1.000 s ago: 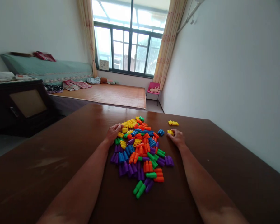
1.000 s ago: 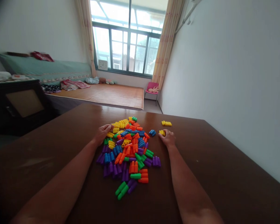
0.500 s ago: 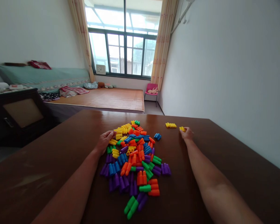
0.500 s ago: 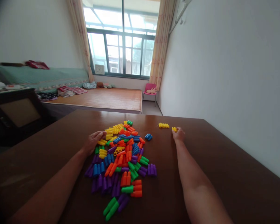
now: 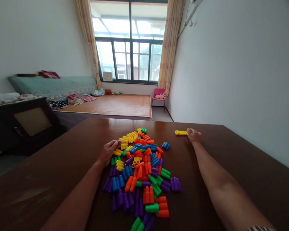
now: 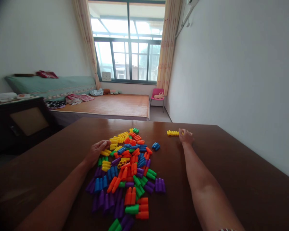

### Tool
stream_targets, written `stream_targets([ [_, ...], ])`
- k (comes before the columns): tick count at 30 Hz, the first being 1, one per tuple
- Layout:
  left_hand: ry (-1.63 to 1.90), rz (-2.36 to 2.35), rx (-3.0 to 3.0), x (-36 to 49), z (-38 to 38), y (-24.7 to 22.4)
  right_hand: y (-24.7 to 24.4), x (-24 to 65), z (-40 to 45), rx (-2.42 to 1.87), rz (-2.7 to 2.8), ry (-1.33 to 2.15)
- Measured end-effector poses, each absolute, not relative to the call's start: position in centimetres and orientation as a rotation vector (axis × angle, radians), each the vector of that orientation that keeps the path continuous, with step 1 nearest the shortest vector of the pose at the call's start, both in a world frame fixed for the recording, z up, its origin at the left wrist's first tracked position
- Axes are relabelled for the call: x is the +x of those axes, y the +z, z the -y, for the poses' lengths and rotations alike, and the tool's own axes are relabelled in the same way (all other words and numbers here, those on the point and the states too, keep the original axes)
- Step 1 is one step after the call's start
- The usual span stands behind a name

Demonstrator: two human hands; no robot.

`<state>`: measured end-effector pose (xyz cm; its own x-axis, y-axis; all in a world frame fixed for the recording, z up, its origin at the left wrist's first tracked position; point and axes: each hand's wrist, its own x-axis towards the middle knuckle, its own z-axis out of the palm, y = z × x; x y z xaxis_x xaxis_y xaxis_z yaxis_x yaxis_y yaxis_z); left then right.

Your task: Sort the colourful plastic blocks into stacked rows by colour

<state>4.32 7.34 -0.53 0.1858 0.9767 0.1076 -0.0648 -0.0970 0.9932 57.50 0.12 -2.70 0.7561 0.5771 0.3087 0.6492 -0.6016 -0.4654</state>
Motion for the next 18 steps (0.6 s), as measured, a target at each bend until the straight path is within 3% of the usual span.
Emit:
stream_targets([
  [10,1.160,-0.960,1.312,4.4,-7.1,-0.5,-0.8,53.6,-3.2,-2.546,1.330,0.043],
  [18,1.171,-0.928,1.340,4.5,-7.7,-1.0,-1.4,48.9,4.7,-2.605,1.381,0.057],
])
